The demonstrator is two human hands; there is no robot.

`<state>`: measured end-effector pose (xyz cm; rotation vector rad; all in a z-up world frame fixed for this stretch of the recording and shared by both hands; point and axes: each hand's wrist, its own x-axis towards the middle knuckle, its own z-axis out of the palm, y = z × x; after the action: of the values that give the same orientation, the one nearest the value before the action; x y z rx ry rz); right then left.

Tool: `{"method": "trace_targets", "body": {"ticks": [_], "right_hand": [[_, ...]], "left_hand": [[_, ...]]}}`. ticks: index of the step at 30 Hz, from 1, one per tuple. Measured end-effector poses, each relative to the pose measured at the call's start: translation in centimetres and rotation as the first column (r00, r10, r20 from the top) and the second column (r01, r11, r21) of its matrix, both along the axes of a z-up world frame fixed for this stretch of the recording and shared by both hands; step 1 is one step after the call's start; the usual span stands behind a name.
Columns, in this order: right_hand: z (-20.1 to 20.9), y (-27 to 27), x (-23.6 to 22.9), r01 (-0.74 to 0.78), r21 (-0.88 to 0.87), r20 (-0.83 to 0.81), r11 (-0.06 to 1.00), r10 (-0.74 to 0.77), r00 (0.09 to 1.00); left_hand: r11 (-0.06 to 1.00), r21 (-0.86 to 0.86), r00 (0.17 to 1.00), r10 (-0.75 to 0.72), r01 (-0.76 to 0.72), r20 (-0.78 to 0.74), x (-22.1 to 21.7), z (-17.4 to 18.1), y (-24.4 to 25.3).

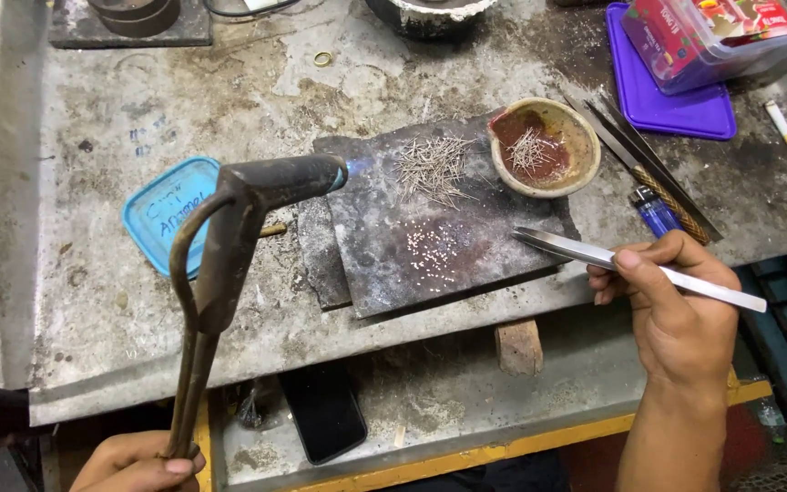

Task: Melting and manipulating small metal pieces on a soldering block using a torch and tweezers.

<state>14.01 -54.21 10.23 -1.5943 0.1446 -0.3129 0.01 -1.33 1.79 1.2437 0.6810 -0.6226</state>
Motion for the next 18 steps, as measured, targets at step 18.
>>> {"method": "trace_targets", "body": {"ticks": [18], "right_hand": [[-0.2, 0.2, 0.4, -0.021, -0.013, -0.008, 1.0, 0.021, 1.0]], "left_hand": [[0.991, -0.131, 1.0, 0.0, -0.002, -0.015, 0.6, 1.8, -1.4]]}}
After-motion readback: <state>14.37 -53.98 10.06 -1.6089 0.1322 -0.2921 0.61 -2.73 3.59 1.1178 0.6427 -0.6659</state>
